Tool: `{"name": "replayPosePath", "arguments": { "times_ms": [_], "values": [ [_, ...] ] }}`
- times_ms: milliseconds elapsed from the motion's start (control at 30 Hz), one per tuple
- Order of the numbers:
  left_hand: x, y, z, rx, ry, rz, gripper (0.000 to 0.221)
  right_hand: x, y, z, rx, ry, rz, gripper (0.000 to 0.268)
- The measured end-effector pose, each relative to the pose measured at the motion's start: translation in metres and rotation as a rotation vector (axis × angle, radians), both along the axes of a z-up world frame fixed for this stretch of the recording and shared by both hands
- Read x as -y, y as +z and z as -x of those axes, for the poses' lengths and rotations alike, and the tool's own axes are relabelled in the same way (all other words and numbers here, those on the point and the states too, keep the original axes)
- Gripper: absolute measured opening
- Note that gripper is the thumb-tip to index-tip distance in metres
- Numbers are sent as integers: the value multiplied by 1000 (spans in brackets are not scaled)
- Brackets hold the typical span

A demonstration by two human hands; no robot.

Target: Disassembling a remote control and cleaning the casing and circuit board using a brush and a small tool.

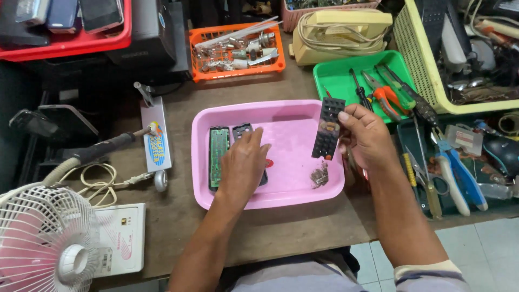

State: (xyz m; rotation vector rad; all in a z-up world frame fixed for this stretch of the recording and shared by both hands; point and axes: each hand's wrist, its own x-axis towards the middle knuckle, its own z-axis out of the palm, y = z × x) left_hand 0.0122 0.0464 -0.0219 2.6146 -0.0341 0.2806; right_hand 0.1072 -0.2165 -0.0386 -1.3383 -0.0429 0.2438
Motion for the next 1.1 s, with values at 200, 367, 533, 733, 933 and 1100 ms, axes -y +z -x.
{"name": "replayPosePath", "arguments": {
  "times_ms": [200,367,533,733,933,1100],
  "values": [
    [-4,7,-1,132,122,-210,28,9,-13,-5,119,-31,83,13],
    [6,-17,1,84,133,-352,51,3,-9,0,235,-45,172,15],
    [17,-7,-1,84,15,-165,54,-2,-2,6,343,-74,224,13],
    [19,-35,-5,37,0,-151,93,-12,4,13,511,-107,340,7],
    [23,-43,-9,-82,-5,-106,74,-28,20,28,394,-61,301,9],
    [19,-27,-10,-206,31,331,49,-29,15,31,561,-14,328,14]
  ]
}}
